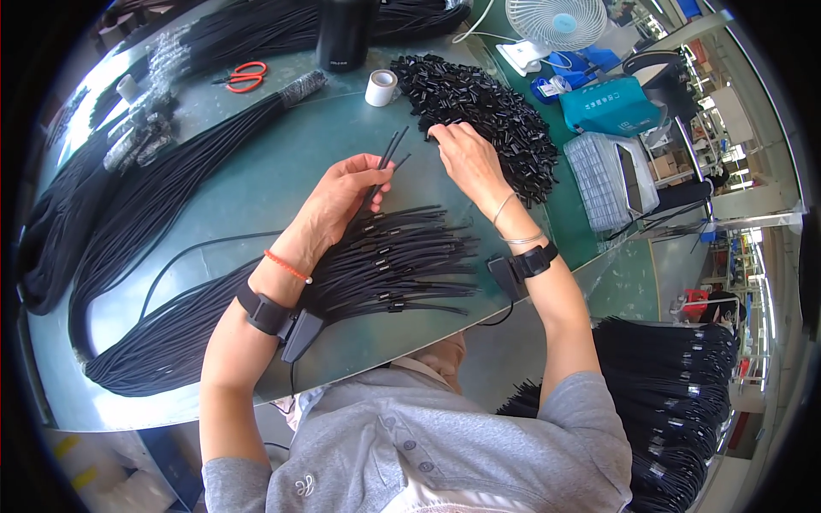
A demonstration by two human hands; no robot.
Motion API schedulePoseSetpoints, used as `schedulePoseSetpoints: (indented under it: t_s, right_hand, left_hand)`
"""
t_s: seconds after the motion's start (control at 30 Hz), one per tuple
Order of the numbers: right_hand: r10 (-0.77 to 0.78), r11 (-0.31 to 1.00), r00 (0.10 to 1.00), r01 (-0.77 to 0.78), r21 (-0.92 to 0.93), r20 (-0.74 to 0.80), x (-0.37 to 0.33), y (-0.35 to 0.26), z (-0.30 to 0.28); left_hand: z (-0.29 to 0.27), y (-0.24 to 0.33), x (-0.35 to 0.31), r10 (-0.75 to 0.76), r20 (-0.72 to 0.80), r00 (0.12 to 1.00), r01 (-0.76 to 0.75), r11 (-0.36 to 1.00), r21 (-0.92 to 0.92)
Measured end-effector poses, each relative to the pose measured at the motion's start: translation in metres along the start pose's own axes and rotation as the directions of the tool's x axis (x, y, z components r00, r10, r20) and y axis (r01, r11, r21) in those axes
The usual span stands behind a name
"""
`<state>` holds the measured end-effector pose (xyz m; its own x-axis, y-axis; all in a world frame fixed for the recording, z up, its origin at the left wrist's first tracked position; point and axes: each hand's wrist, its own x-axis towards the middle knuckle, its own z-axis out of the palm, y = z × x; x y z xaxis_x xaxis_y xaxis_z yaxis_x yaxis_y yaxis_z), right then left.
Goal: Sorting and bundling black wire components at a production workbench.
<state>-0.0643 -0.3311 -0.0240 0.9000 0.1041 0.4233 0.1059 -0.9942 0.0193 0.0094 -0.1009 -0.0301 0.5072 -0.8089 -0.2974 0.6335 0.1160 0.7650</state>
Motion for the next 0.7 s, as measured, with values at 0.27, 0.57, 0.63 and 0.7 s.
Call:
schedulePoseSetpoints:
  t_s: [0.27,0.57,0.63,0.7]
  right_hand:
    - [0.175,0.809,0.939,-0.309,0.501,0.296,-0.001,-0.010,-0.020]
    - [0.094,0.236,0.884,-0.466,0.853,0.457,0.007,-0.029,-0.043]
    - [0.046,0.347,0.913,-0.395,0.851,0.405,0.007,-0.027,-0.044]
    - [0.015,0.612,0.936,-0.286,0.737,0.351,0.010,-0.046,-0.057]
  left_hand:
    - [0.001,0.000,0.002,0.017,0.029,0.999,-0.018,0.998,0.056]
    - [-0.003,-0.004,0.004,0.030,0.042,0.999,-0.036,0.987,0.156]
    - [-0.001,-0.005,0.006,0.031,0.053,0.998,-0.040,0.981,0.188]
    - [-0.002,-0.006,0.005,0.047,0.033,0.998,-0.052,0.988,0.145]
